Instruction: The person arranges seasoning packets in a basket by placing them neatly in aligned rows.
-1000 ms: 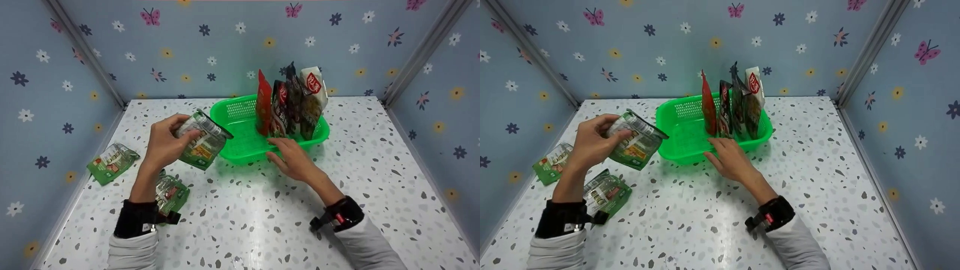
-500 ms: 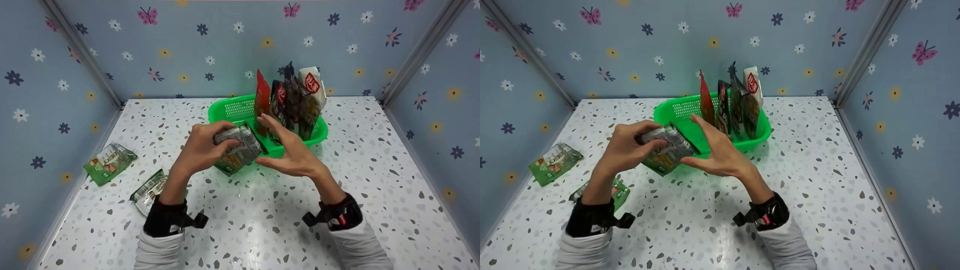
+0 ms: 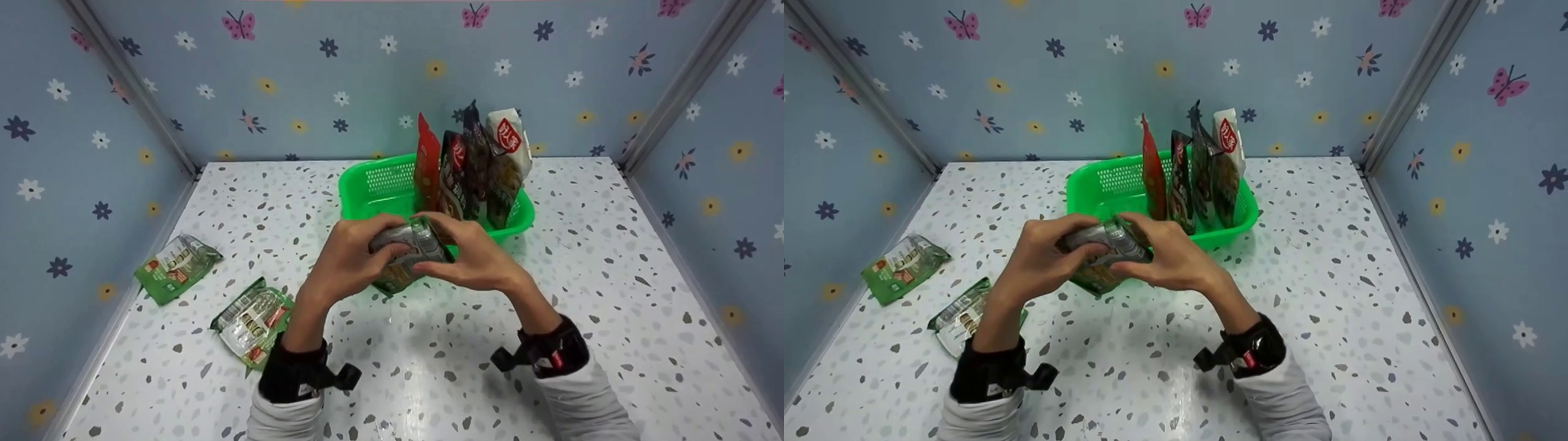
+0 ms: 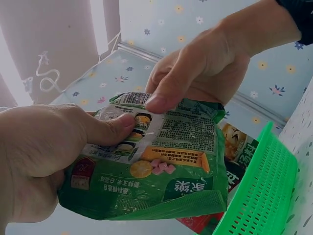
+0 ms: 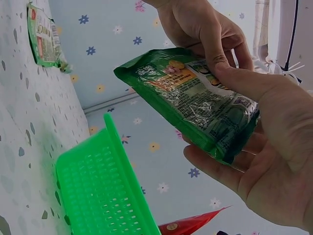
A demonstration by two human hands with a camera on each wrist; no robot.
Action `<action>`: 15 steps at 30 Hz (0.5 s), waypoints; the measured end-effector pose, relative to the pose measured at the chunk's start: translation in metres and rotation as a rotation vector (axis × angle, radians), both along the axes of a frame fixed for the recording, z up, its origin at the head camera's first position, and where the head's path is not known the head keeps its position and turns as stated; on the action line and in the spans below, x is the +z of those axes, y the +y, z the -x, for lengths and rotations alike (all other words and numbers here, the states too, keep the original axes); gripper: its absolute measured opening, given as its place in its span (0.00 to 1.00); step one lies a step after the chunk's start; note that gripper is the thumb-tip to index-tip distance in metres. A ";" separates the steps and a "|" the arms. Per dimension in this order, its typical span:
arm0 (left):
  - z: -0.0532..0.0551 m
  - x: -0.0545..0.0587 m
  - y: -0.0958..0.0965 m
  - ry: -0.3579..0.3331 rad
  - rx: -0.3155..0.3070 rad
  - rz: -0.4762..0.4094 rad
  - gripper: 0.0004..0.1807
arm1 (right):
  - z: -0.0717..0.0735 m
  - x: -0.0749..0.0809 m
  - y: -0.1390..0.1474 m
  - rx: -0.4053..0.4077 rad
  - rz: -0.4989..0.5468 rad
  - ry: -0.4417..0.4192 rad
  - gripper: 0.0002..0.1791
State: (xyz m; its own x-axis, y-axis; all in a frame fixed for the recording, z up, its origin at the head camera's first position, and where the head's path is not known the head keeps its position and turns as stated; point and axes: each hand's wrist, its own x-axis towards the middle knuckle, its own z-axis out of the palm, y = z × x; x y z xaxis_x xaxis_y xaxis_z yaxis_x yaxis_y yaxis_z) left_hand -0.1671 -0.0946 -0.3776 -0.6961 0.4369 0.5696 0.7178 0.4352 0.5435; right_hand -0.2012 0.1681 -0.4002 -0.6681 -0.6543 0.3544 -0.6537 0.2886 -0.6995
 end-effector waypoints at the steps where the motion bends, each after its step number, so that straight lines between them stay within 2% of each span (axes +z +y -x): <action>1: 0.000 -0.001 0.000 0.003 -0.001 -0.002 0.13 | 0.000 -0.001 0.000 0.012 0.002 0.005 0.37; 6: -0.001 -0.002 0.002 0.019 -0.009 -0.002 0.13 | -0.001 -0.004 0.001 0.023 0.010 0.051 0.24; 15: -0.003 -0.004 0.004 0.014 0.018 0.012 0.12 | 0.000 -0.006 0.000 0.004 0.026 0.088 0.18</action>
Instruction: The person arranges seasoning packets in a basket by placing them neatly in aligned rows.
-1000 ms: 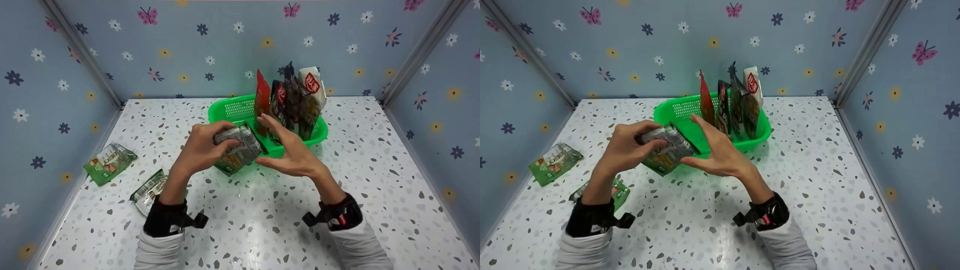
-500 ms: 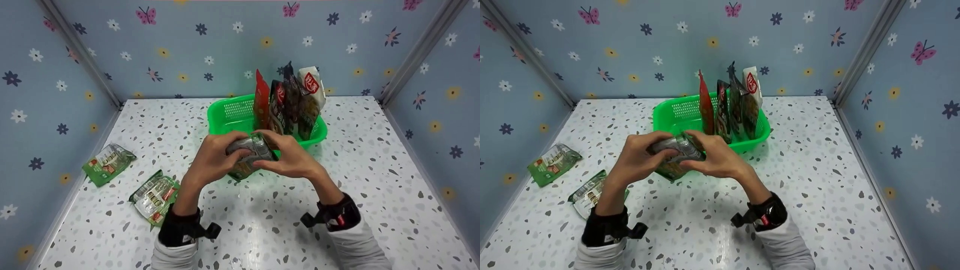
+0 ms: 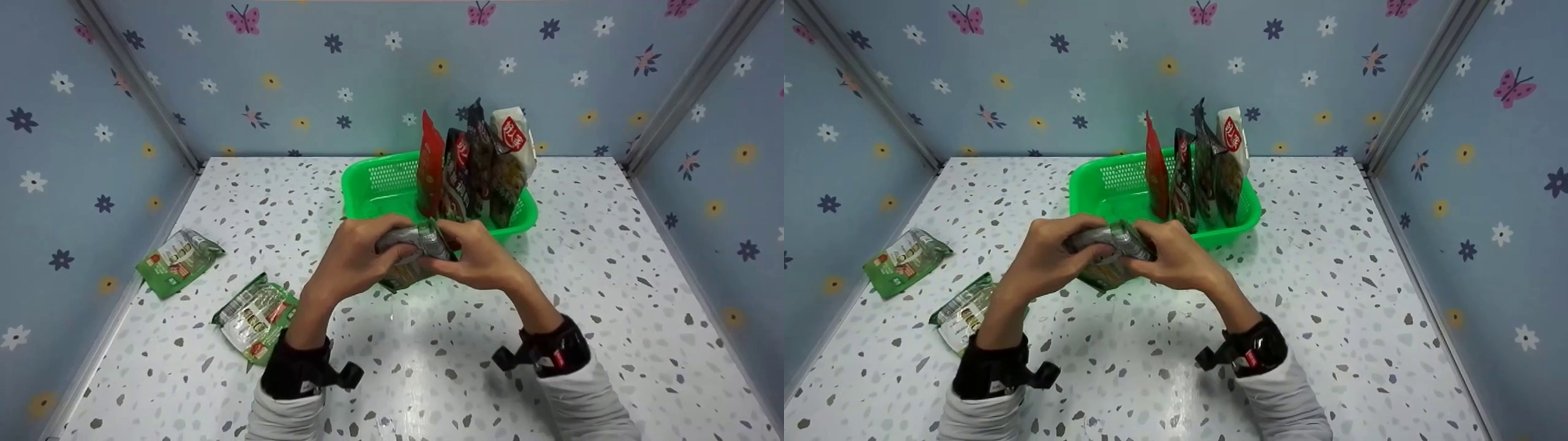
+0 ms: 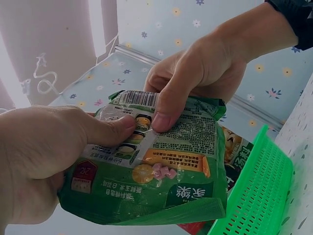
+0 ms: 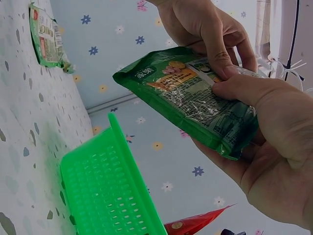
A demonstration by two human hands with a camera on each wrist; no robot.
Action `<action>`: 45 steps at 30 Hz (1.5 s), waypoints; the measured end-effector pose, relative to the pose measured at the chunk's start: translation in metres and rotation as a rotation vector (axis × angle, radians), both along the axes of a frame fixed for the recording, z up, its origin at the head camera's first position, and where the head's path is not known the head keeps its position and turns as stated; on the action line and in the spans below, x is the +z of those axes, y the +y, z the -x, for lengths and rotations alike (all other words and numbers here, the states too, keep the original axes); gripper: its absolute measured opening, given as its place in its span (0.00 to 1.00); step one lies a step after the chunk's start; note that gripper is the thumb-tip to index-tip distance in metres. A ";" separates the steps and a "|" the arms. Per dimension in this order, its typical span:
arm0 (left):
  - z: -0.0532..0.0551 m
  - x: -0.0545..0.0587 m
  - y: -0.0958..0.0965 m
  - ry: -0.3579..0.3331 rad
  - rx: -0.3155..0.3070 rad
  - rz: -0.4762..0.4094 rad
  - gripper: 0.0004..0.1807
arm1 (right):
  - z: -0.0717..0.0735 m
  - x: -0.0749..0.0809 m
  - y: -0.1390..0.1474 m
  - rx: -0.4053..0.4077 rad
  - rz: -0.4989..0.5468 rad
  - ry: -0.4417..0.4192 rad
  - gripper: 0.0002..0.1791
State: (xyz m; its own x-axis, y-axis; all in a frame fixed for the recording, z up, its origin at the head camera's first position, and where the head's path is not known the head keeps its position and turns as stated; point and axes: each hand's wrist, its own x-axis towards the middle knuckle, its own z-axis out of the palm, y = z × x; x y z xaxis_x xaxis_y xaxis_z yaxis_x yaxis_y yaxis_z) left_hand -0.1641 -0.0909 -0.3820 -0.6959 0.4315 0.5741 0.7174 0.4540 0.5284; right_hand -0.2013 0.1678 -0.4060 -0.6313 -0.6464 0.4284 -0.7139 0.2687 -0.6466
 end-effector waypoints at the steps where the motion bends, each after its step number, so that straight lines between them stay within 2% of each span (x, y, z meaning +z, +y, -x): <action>1: 0.000 0.000 0.000 0.001 0.006 -0.001 0.12 | 0.000 0.000 0.000 -0.002 0.003 0.005 0.18; 4: 0.003 -0.001 0.001 0.010 0.021 -0.026 0.17 | 0.002 0.002 0.002 -0.009 0.013 0.015 0.17; 6: 0.006 -0.001 0.002 0.025 0.022 -0.065 0.23 | 0.003 0.003 0.003 -0.016 0.025 0.018 0.17; 10: 0.013 -0.004 0.004 0.013 0.036 -0.217 0.40 | 0.003 0.005 0.007 -0.045 0.082 0.005 0.19; 12: 0.015 -0.007 0.005 -0.025 0.039 -0.313 0.45 | 0.003 0.006 0.008 -0.069 0.135 -0.017 0.21; 15: 0.016 -0.011 0.009 -0.119 0.026 -0.457 0.47 | 0.001 0.006 0.007 -0.122 0.246 -0.063 0.23; 19: 0.016 -0.017 0.018 -0.241 -0.012 -0.631 0.44 | -0.001 0.004 0.003 -0.186 0.418 -0.099 0.23; 23: 0.014 -0.021 0.031 -0.313 -0.047 -0.746 0.37 | -0.005 0.002 -0.003 -0.244 0.575 -0.132 0.23; 27: 0.010 -0.024 0.040 -0.364 -0.048 -0.782 0.31 | -0.008 0.001 -0.008 -0.316 0.687 -0.198 0.23; 30: 0.007 -0.025 0.044 -0.392 -0.029 -0.785 0.28 | -0.009 0.001 -0.009 -0.345 0.713 -0.227 0.24; 36: 0.007 -0.026 0.046 -0.384 0.005 -0.800 0.21 | -0.008 -0.002 -0.010 -0.350 0.698 -0.254 0.24; 45: 0.007 -0.026 0.043 -0.358 -0.004 -0.820 0.19 | -0.008 -0.001 -0.011 -0.332 0.671 -0.267 0.24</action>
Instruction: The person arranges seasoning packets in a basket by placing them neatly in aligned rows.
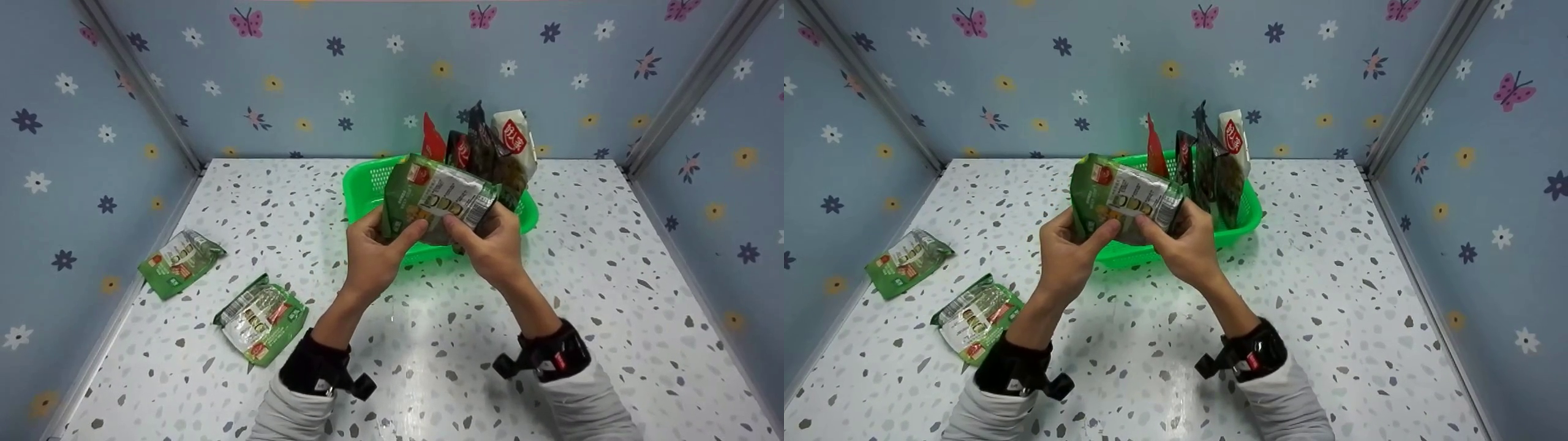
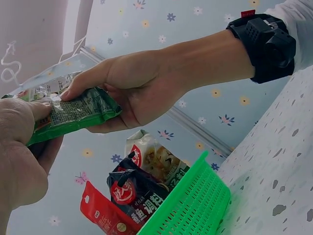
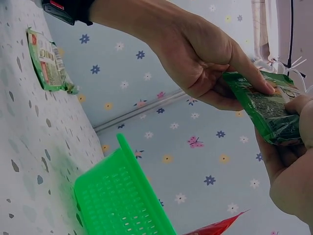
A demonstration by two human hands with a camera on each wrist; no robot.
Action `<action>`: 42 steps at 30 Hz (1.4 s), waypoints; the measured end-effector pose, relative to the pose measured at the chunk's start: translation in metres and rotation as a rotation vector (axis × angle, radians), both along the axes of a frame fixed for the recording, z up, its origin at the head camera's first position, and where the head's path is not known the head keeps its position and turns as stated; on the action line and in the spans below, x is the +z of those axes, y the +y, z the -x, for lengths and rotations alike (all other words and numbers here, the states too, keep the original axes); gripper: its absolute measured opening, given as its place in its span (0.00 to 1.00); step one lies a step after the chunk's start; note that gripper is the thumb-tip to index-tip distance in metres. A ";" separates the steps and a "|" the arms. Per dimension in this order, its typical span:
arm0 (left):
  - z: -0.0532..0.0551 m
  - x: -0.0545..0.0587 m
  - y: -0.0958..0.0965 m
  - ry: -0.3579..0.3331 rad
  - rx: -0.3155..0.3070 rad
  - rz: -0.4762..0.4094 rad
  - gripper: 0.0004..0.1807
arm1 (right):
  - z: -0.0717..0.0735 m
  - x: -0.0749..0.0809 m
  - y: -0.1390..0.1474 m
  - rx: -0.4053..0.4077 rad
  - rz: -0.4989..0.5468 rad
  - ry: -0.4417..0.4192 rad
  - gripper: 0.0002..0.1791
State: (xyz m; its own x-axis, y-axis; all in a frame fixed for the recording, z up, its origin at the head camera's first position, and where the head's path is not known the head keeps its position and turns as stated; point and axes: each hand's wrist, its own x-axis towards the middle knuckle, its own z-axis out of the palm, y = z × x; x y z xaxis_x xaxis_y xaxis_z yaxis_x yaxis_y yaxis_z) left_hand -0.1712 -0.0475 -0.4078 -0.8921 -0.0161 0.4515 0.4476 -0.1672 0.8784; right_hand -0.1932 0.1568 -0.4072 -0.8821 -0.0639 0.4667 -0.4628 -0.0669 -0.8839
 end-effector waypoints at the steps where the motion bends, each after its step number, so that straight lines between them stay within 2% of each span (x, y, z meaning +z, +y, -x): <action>1: 0.000 0.000 0.000 0.002 0.000 0.000 0.18 | 0.000 0.000 0.000 0.000 -0.003 -0.001 0.24; 7: -0.003 0.004 -0.002 0.013 0.008 0.007 0.18 | -0.001 0.001 0.000 0.027 -0.010 -0.019 0.26; 12: -0.006 0.009 -0.009 0.038 0.034 0.039 0.18 | 0.001 0.003 0.002 0.153 0.018 -0.033 0.33; 15: -0.006 0.013 -0.017 0.055 0.051 0.080 0.17 | 0.004 0.005 0.004 0.221 0.030 -0.009 0.39; 17: -0.007 0.015 -0.023 0.075 0.054 0.128 0.16 | 0.005 0.006 0.007 0.236 0.020 0.021 0.41; 20: -0.007 0.019 -0.033 0.112 0.035 0.210 0.15 | 0.007 0.008 0.013 0.205 -0.047 0.070 0.44; 24: -0.007 0.022 -0.044 0.178 -0.017 0.335 0.15 | 0.010 0.010 0.022 0.181 -0.210 0.142 0.48; 30: -0.007 0.025 -0.055 0.281 -0.049 0.568 0.11 | 0.011 0.014 0.034 0.260 -0.405 0.181 0.55; 34: -0.007 0.026 -0.056 0.303 -0.088 0.670 0.09 | 0.011 0.017 0.037 0.311 -0.472 0.178 0.58; 37: -0.007 0.026 -0.054 0.306 -0.109 0.711 0.09 | 0.011 0.017 0.036 0.331 -0.490 0.191 0.57; 42: -0.007 0.024 -0.053 0.305 -0.133 0.727 0.08 | 0.011 0.016 0.034 0.350 -0.482 0.261 0.41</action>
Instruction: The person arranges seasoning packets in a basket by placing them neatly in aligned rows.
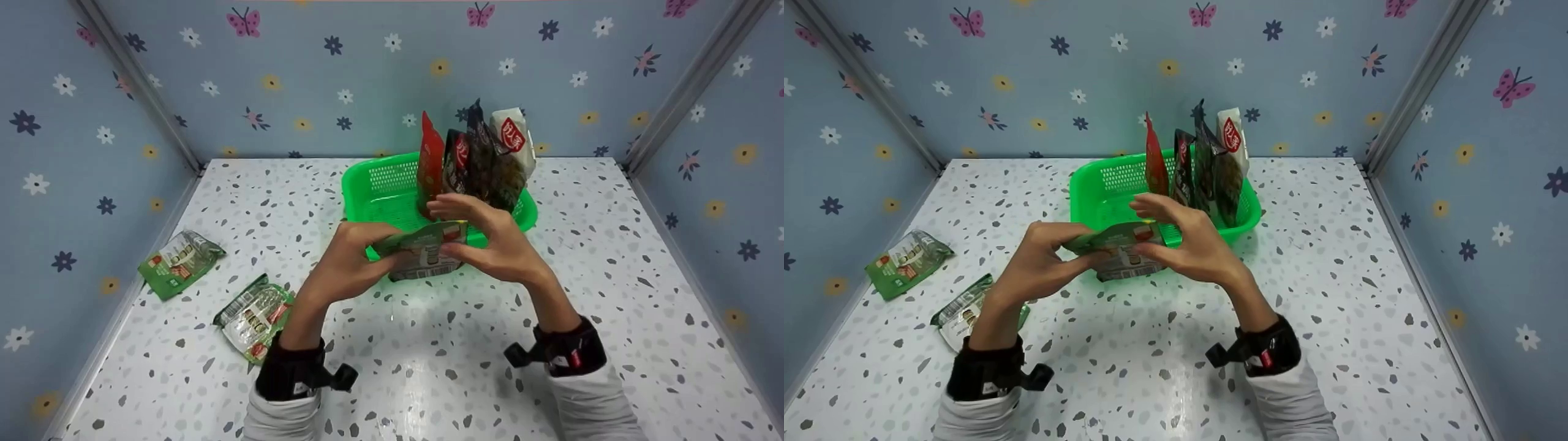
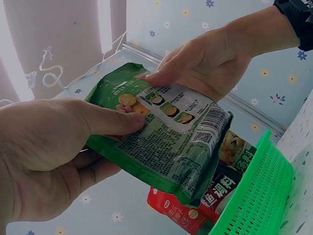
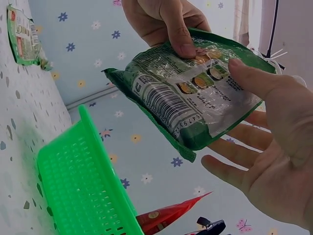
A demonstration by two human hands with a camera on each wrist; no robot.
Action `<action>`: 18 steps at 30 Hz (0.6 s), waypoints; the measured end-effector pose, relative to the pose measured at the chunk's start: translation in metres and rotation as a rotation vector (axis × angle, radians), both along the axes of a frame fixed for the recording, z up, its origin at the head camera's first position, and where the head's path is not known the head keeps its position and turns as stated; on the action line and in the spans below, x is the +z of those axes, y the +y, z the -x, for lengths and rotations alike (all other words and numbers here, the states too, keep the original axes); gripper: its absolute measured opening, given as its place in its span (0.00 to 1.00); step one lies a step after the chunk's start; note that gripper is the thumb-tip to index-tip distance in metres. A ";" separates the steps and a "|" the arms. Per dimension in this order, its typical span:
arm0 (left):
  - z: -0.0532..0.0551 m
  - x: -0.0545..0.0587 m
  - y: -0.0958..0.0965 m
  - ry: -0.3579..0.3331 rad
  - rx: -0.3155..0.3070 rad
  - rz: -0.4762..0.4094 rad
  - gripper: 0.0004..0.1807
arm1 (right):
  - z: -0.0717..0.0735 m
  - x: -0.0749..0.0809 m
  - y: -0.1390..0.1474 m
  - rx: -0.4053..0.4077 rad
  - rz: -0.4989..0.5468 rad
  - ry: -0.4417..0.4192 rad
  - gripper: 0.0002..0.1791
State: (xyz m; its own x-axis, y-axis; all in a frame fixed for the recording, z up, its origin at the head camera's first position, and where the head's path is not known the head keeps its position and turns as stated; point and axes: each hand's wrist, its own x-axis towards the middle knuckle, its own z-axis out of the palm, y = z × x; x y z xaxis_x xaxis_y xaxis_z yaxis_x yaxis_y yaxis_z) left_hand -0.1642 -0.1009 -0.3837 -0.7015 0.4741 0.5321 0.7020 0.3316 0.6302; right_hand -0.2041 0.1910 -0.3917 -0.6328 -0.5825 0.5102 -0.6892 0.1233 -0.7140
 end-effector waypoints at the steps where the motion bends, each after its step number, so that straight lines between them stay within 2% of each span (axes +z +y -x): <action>1: 0.000 0.000 0.000 -0.003 -0.004 0.001 0.08 | 0.000 0.000 0.000 0.008 0.004 0.017 0.37; 5: 0.000 -0.001 0.001 -0.013 -0.014 -0.004 0.08 | 0.001 -0.002 -0.001 0.011 0.009 0.072 0.23; 9: 0.001 -0.001 0.003 -0.021 -0.024 -0.011 0.07 | 0.000 -0.002 -0.001 -0.005 0.018 0.077 0.12; 18: 0.002 -0.004 0.004 -0.041 -0.024 -0.003 0.07 | -0.001 -0.003 0.000 -0.031 0.029 0.107 0.11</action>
State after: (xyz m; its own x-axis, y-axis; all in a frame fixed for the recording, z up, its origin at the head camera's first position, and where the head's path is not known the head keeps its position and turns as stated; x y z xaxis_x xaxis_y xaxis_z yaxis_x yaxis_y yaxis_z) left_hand -0.1659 -0.0970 -0.3874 -0.7115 0.4895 0.5042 0.6831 0.3135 0.6596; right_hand -0.2033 0.1913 -0.3944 -0.5912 -0.5478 0.5919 -0.7576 0.1258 -0.6404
